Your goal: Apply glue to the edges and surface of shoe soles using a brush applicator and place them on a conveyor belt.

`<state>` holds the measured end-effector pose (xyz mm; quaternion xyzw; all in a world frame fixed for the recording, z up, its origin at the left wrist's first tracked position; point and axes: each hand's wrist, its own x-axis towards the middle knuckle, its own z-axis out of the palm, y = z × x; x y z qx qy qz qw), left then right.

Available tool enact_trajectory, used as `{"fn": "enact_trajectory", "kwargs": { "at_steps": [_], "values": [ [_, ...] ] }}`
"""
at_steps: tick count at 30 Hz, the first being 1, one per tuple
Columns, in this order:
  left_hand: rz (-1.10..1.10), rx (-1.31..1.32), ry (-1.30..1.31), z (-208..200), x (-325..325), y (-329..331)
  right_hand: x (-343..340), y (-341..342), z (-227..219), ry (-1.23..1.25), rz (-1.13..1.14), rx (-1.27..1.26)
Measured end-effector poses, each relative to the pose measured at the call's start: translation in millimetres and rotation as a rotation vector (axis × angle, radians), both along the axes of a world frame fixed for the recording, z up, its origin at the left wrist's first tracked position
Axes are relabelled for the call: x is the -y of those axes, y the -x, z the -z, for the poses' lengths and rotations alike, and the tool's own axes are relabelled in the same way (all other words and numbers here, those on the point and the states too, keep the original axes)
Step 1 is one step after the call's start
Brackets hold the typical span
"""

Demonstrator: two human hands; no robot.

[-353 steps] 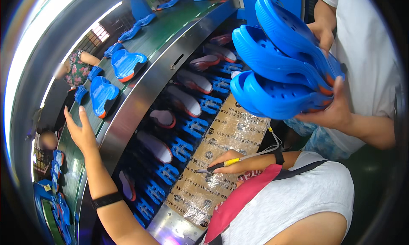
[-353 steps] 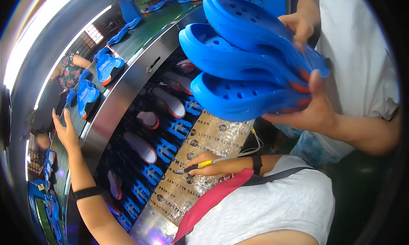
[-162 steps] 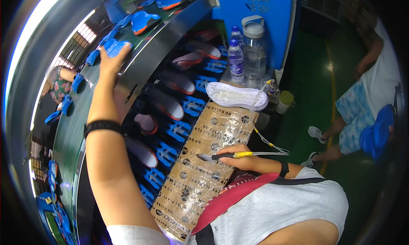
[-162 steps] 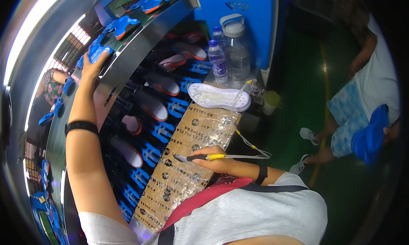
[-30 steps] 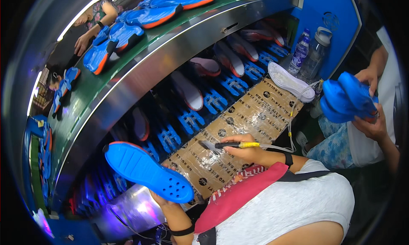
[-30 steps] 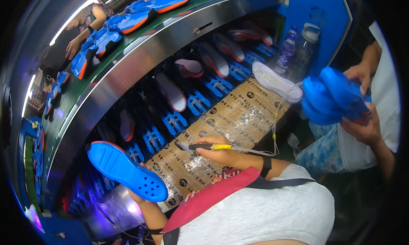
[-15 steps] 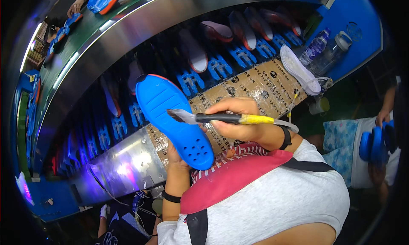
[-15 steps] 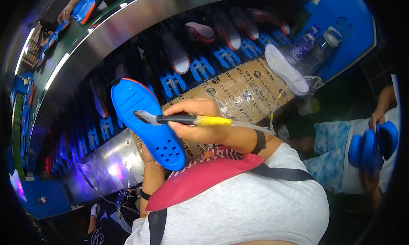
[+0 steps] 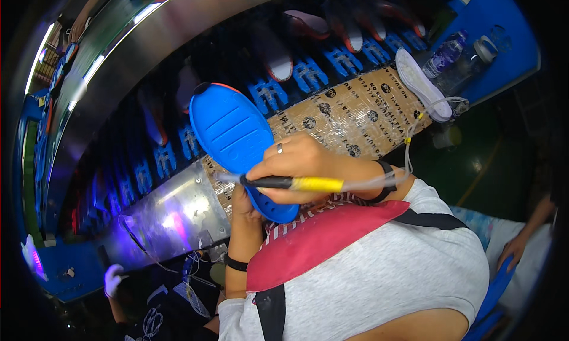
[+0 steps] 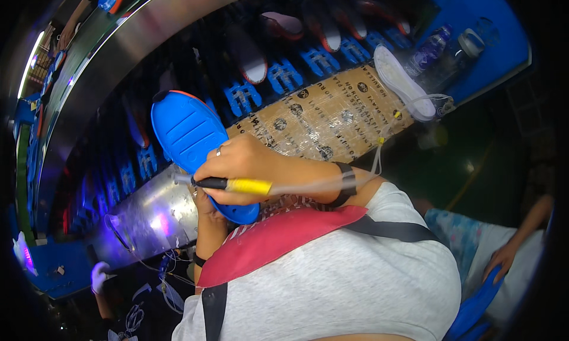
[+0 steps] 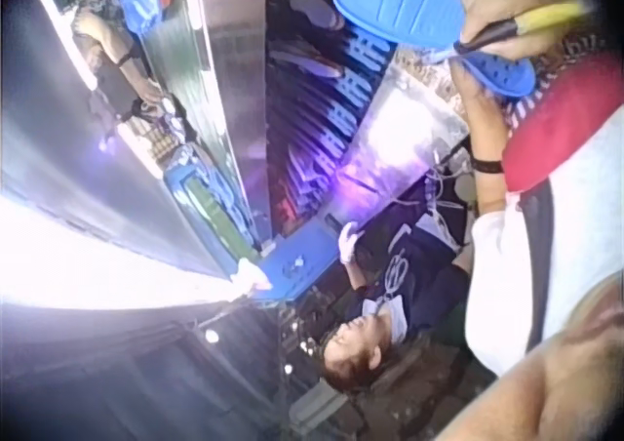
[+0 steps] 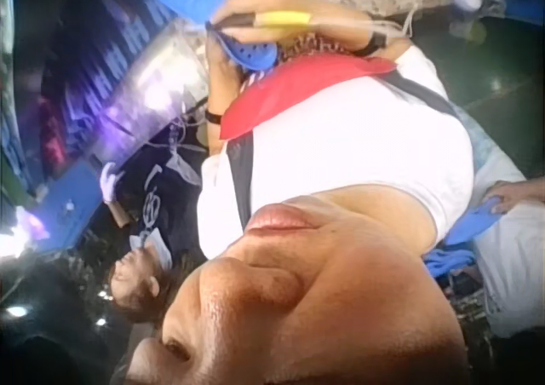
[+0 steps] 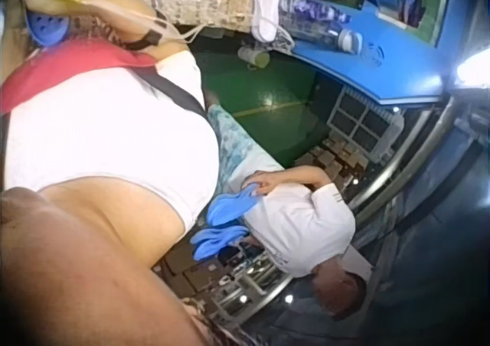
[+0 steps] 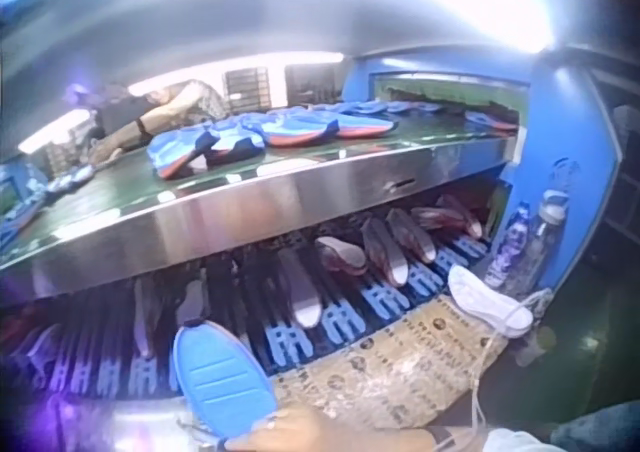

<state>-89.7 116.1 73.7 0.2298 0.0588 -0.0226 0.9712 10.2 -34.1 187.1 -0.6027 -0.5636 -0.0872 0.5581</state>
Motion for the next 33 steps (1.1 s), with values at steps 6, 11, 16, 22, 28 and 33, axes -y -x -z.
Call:
{"fn": "enact_trajectory", "kwargs": {
  "at_steps": [6,11,16,22,28,33],
  "values": [
    [-0.067,0.000,0.009,3.8,1.7,-0.6,-3.3,3.5,6.7,-0.080,0.165,-0.009],
    [-0.027,-0.031,-0.020,-1.3,-3.3,-3.3,-0.5,15.0,9.3,-0.056,-0.014,-0.005],
    [-0.201,0.025,-0.028,14.9,-10.1,0.3,-5.8,14.0,22.2,-0.102,0.166,0.013],
    [-0.124,0.204,0.000,-9.9,-8.6,-10.1,2.0,27.0,16.7,0.020,-0.056,-0.092],
    [-0.148,0.229,0.055,-14.7,-9.2,-20.2,-4.9,36.1,30.0,0.003,0.000,-0.172],
    [-0.210,0.309,0.160,-11.4,-24.8,-14.3,-2.2,35.1,26.7,0.060,-0.180,-0.363]
  ]
}}
